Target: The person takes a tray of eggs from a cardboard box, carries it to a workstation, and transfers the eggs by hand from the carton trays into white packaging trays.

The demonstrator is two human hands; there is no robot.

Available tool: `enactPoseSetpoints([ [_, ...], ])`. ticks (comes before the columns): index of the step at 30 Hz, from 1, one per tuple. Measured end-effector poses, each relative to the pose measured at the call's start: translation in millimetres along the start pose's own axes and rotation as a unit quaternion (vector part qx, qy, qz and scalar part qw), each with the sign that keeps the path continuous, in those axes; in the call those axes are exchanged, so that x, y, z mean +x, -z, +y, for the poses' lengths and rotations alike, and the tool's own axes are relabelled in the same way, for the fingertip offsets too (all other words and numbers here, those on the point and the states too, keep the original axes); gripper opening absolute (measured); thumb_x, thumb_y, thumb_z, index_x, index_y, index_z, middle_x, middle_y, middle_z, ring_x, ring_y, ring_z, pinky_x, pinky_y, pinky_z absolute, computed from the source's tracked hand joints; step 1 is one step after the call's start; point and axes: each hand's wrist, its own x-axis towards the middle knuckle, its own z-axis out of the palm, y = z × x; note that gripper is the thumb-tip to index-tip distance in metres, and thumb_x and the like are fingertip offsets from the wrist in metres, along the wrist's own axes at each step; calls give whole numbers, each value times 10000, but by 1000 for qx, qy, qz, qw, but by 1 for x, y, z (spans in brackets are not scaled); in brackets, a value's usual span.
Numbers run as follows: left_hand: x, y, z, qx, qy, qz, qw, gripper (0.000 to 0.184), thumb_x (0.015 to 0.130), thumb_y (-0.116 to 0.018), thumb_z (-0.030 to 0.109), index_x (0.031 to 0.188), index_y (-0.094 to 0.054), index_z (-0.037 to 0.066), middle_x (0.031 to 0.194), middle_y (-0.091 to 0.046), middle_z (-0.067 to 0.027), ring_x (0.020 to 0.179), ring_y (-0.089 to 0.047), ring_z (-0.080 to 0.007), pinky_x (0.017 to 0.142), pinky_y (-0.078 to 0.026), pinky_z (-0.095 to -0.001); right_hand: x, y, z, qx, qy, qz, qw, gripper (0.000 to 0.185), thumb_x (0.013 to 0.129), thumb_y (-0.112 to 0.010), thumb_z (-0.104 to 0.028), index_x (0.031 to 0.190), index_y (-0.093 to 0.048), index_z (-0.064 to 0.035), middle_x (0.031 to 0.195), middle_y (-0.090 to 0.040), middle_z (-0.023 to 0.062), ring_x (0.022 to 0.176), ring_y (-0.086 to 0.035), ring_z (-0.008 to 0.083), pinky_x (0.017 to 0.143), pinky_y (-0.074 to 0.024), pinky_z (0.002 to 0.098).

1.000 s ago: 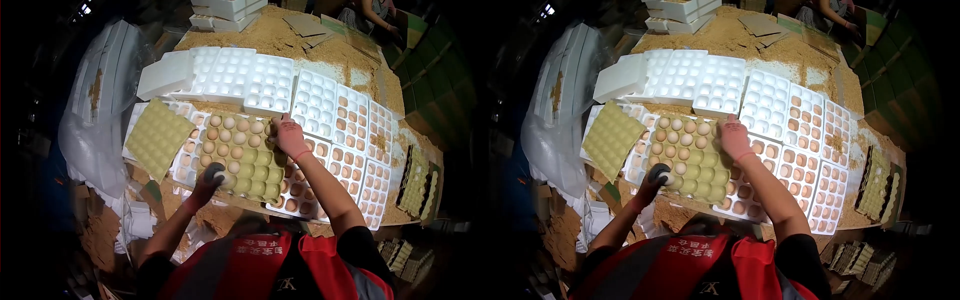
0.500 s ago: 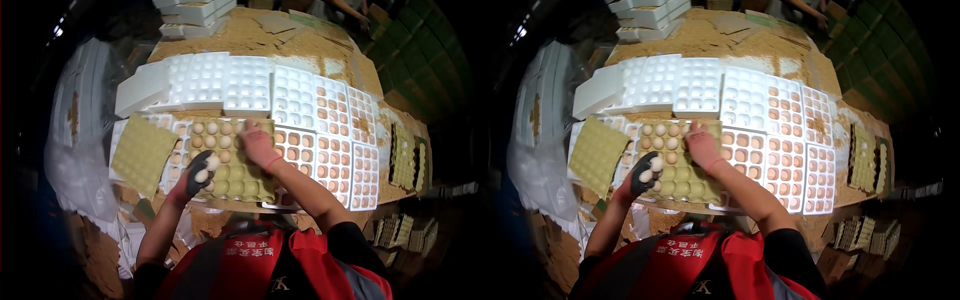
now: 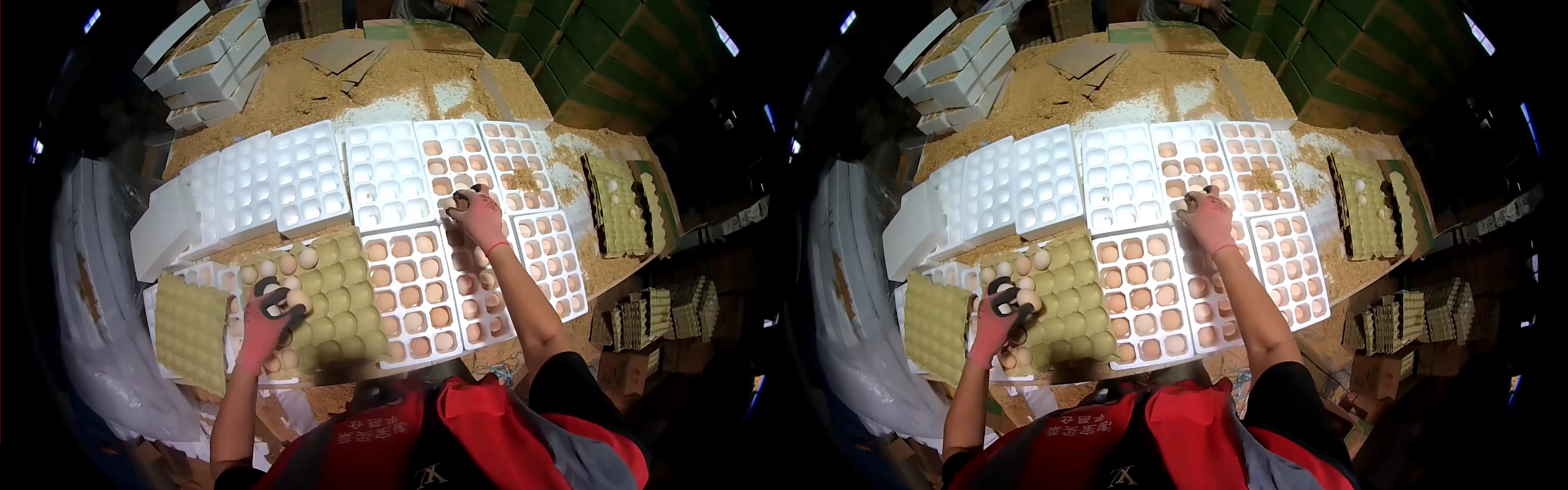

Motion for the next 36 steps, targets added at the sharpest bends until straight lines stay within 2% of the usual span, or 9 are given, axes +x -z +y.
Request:
enactPoseSetpoints([
  [1,13,16,34,-240,251,-88,934,502,856,-750,266,1279,-611,34,1223,-620,-98,1001,-640,-170,796,-503,-264,6,-1,0,39,-3,-6,999,478,778,-731,-384,1187,-688,-142,1259,-546,154,1006,-652,336,885,-517,434],
  [5,59,-45,60,-419,84,-143,893,518,928,-677,203,1385,-494,42,1123,-644,-37,901,-624,-105,685,-474,-192,13,-24,-37,83,153,-100,980,442,862,-662,-299,1288,-625,-184,1276,-555,165,1022,-644,351,883,-525,431],
  [8,119,-88,111,-311,219,-127,916,423,891,-719,210,1276,-605,78,1241,-611,-107,979,-657,-189,722,-511,-252,22,-22,-44,36,154,-126,979,415,895,-643,-305,1287,-618,-171,1242,-560,181,1051,-627,352,920,-499,435],
  [10,152,-142,109,86,-126,104,983,311,824,-743,212,1121,-705,125,1263,-570,-139,911,-604,-282,797,-531,-367,39,-16,-51,126,116,-67,983,398,901,-650,-266,1269,-607,-121,1209,-558,190,1062,-610,362,914,-494,445],
  [12,187,-176,104,305,-121,31,944,352,770,-755,195,1118,-706,181,1379,-500,-157,1036,-587,-347,888,-522,-412,58,-43,-51,136,195,-4,971,330,897,-613,-227,1192,-585,-82,1209,-536,186,1141,-530,371,942,-453,470],
  [22,267,-208,114,223,-102,82,966,468,920,-591,190,1372,-514,98,1197,-566,-161,937,-618,-344,767,-540,-439,56,-45,10,180,204,3,962,386,852,-651,-156,1219,-592,-51,1244,-523,181,1166,-499,379,984,-433,463],
  [26,311,-242,85,362,-148,76,917,427,914,-547,181,1332,-554,94,1321,-557,-124,1208,-509,-327,1036,-367,-535,43,-29,-2,209,198,9,958,394,857,-637,-105,1242,-584,-39,1272,-518,193,1188,-510,390,1012,-432,456],
  [32,166,-187,93,95,-89,207,970,417,863,-652,172,1250,-589,28,1286,-552,-240,1203,-507,-415,1037,-411,-491,1,-1,-62,328,121,-32,936,353,867,-607,-34,1220,-611,-29,1192,-583,160,1075,-593,340,901,-504,415],
  [36,28,-63,38,201,-26,226,953,262,761,-636,37,1018,-668,68,981,-628,-166,899,-604,-371,781,-502,-468,-56,-34,-162,243,405,-107,875,392,851,-640,-88,1242,-608,-72,1174,-590,160,1088,-596,318,906,-494,420],
])
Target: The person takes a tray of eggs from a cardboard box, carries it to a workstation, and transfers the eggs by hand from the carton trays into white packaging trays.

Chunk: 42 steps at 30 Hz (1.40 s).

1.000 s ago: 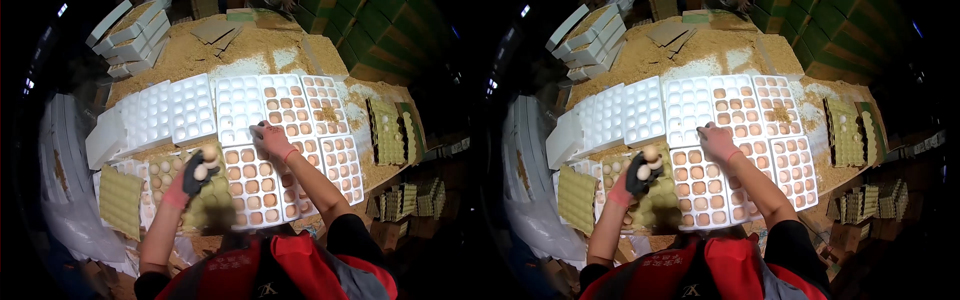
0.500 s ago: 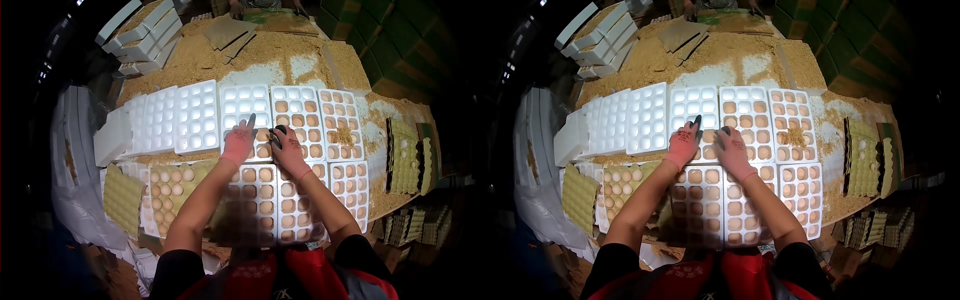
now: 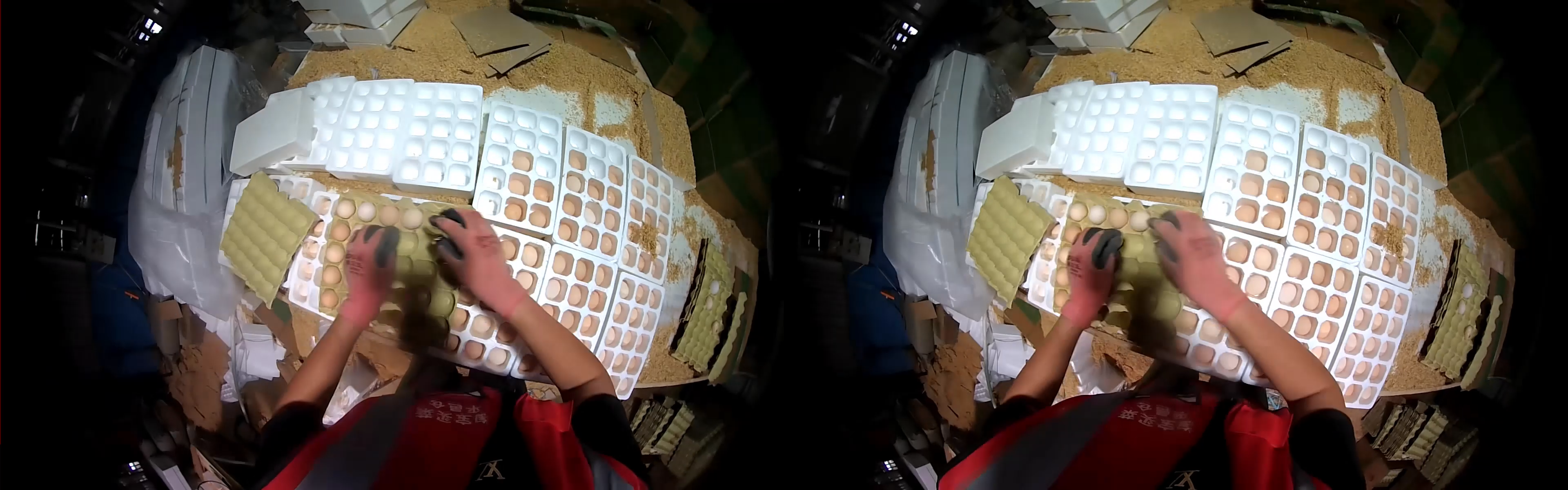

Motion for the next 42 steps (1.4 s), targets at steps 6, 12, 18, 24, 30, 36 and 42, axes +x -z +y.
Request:
enactPoseSetpoints([
  [6,-14,-3,-68,154,-131,-198,959,482,789,-646,132,1252,-525,68,1168,-555,-149,1086,-529,-308,895,-432,-411,41,-101,11,-218,40,-60,973,199,821,-661,-149,995,-612,-66,1024,-600,167,1029,-595,332,944,-462,440],
  [12,-29,42,-72,-393,148,-8,907,399,913,-612,123,1287,-490,58,1131,-560,-75,1057,-554,-177,902,-472,-315,69,-90,-26,16,-194,2,981,446,763,-732,-262,1127,-605,-38,1153,-569,219,933,-638,405,848,-518,467],
  [18,-108,109,-89,-175,35,-199,964,273,867,-674,163,1119,-613,74,1145,-596,-122,963,-641,-284,802,-532,-373,89,-120,-21,-148,-111,-122,975,426,788,-742,-298,1140,-688,-64,1069,-659,209,917,-682,317,813,-547,410],
  [24,-120,80,-100,163,-156,-317,921,475,788,-650,120,1255,-570,86,1155,-580,-133,920,-621,-288,747,-521,-384,99,-77,7,376,-239,-150,883,518,827,-715,-137,1325,-598,-58,1122,-648,113,967,-641,164,834,-529,284],
  [30,-94,143,-106,-628,424,-233,609,562,943,-649,159,1466,-452,100,1247,-572,-40,869,-642,-138,650,-477,-234,134,-155,-20,-200,236,-244,919,188,766,-625,-83,939,-697,-91,1298,-512,159,1122,-544,360,886,-533,430],
  [36,-73,68,-102,166,-113,-201,959,358,749,-740,155,1099,-681,110,1334,-544,-187,1133,-526,-394,880,-508,-448,113,-75,-34,-20,-58,-144,988,428,778,-746,-234,1197,-687,-167,1348,-516,185,1130,-596,351,935,-519,416],
  [42,-39,100,-80,-26,-38,-187,981,256,766,-775,222,967,-717,75,1263,-594,-181,1084,-578,-388,869,-514,-428,54,17,95,-166,-304,16,938,564,750,-772,-393,1215,-679,-88,1128,-630,204,1021,-641,372,926,-511,425],
])
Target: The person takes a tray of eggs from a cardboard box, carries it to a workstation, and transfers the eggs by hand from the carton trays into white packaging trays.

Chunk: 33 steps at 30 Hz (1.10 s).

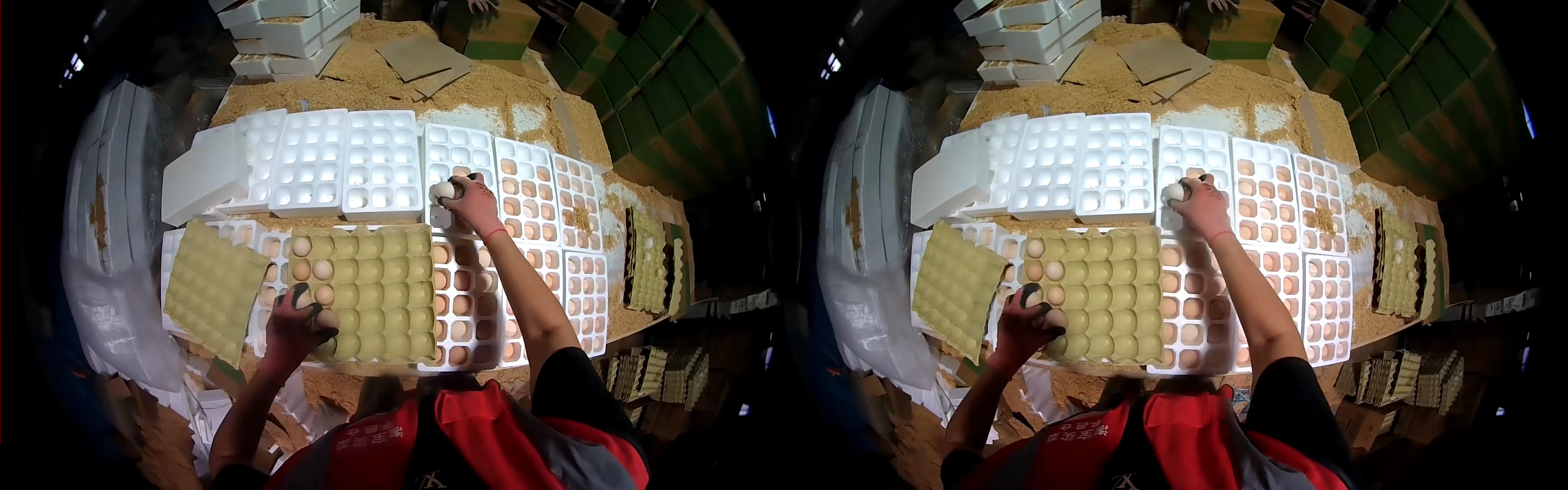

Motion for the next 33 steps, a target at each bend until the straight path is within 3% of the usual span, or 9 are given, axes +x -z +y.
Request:
enactPoseSetpoints([
  [2,12,0,-10,-359,251,-52,897,422,816,-790,406,969,-722,18,1142,-665,-144,934,-670,-271,758,-526,-344,1,0,9,-29,45,-9,999,582,778,-758,-389,1267,-634,-98,1285,-532,212,1057,-633,358,920,-507,419],
  [5,44,17,39,-578,186,-89,790,393,914,-667,321,1136,-580,9,1022,-669,-89,862,-652,-192,699,-529,-310,-32,-11,12,-69,136,-43,987,526,852,-703,-285,1347,-560,-180,1325,-476,195,1074,-610,366,901,-515,446],
  [7,81,-5,45,-456,12,-53,889,389,954,-603,380,1077,-561,14,936,-653,-74,749,-607,-147,622,-495,-269,-36,-25,34,-110,223,-85,965,500,886,-662,-183,1371,-538,-194,1312,-473,189,1116,-574,376,894,-513,454],
  [16,264,-64,114,-499,261,-117,818,588,863,-754,372,1312,-606,22,1032,-650,-98,995,-617,-169,835,-501,-293,55,-44,53,39,250,108,962,432,836,-629,-128,1259,-560,-83,1261,-491,167,1198,-460,360,1013,-375,457],
  [18,322,-141,97,-173,34,136,975,453,850,-743,322,1222,-673,73,1177,-630,-169,1113,-600,-248,875,-510,-361,25,-31,65,95,167,113,975,413,837,-629,-123,1242,-564,-71,1259,-493,168,1192,-459,369,1014,-380,468],
  [21,374,-155,115,178,18,2,984,463,795,-736,290,1232,-649,163,1379,-488,-170,1128,-566,-362,899,-517,-419,-6,-17,90,89,175,84,977,406,832,-638,-116,1231,-569,-77,1273,-495,165,1173,-466,380,978,-409,479],
  [28,443,-186,113,217,-35,-71,973,530,874,-641,215,1382,-511,138,1208,-572,-185,1085,-590,-363,845,-531,-451,-13,-20,105,75,178,106,975,396,830,-665,-118,1211,-569,-74,1280,-505,174,1185,-472,385,975,-418,477],
  [32,483,-253,117,-163,-27,297,940,543,922,-561,154,1429,-428,12,1299,-571,-230,1170,-566,-367,978,-480,-423,-15,-21,105,51,167,110,978,389,829,-668,-123,1201,-570,-63,1270,-504,175,1174,-485,380,970,-434,466],
  [33,476,-256,128,-133,-29,204,969,552,940,-521,201,1435,-416,-17,1385,-544,-203,1220,-540,-367,1081,-401,-397,-14,-22,103,42,164,108,980,388,824,-672,-118,1196,-575,-62,1265,-505,175,1171,-490,377,973,-435,464],
])
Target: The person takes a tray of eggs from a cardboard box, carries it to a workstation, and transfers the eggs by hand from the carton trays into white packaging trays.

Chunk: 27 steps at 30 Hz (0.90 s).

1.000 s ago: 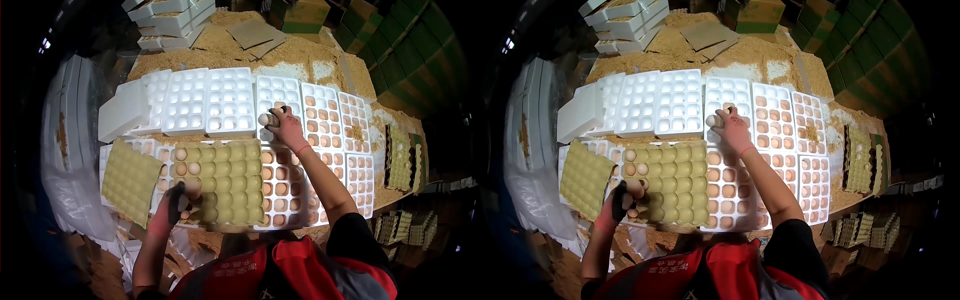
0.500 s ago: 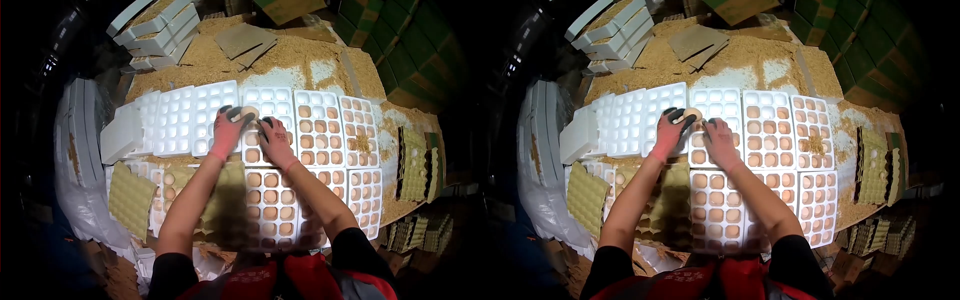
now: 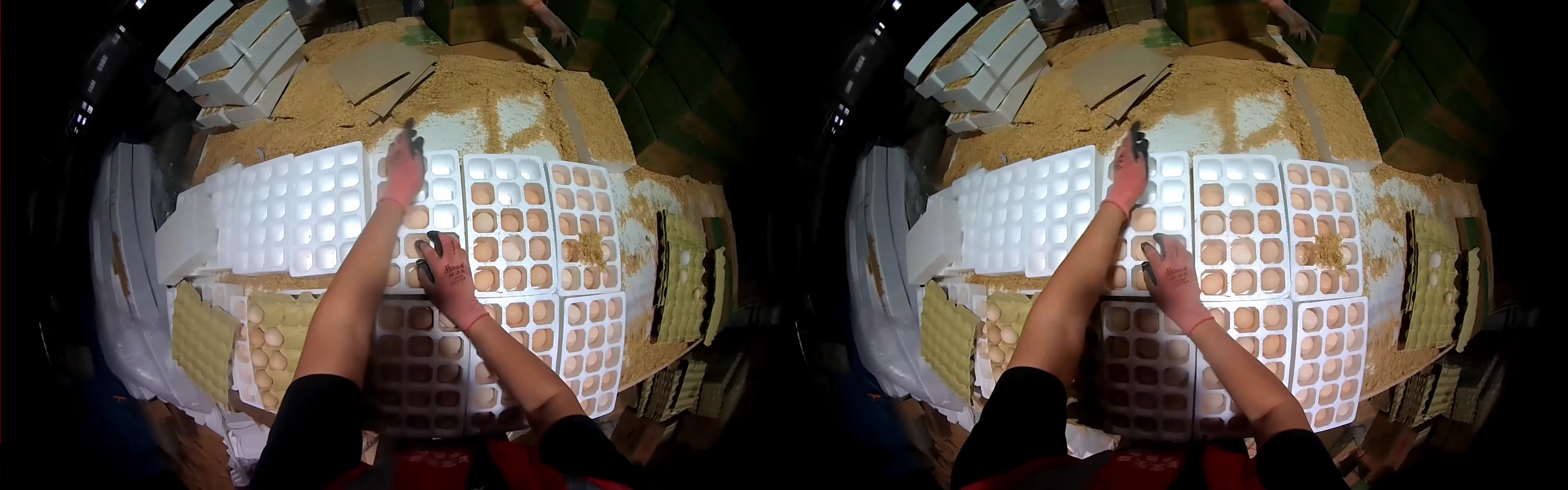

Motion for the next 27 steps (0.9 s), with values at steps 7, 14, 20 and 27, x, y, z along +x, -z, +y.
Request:
enactPoseSetpoints([
  [7,-100,90,51,-69,-4,-21,997,406,833,-617,140,1230,-605,60,1187,-596,-212,1124,-546,-396,985,-442,-465,-7,-10,1,119,-50,38,991,408,858,-644,-43,1261,-582,-44,1304,-505,197,1176,-534,393,987,-464,439],
  [14,-336,403,57,60,246,-27,967,210,790,-634,64,996,-675,68,915,-656,-136,894,-617,-356,780,-503,-477,0,-17,-199,242,110,-131,955,357,843,-655,-78,1195,-595,-93,1219,-568,163,1112,-571,365,952,-480,442],
  [20,-375,429,11,253,74,-103,959,291,823,-564,71,1106,-629,92,1057,-599,-98,982,-585,-300,808,-488,-426,5,-139,-279,-11,244,-249,937,400,792,-691,-202,1152,-578,-72,1012,-620,166,1003,-584,333,904,-452,421],
  [27,-371,391,-60,401,-58,-205,891,366,861,-551,147,1224,-557,110,1144,-563,-88,1106,-536,-241,876,-440,-344,55,-134,-250,378,-73,-261,885,464,789,-733,-191,1197,-615,-5,1087,-624,169,1042,-634,291,936,-512,375],
])
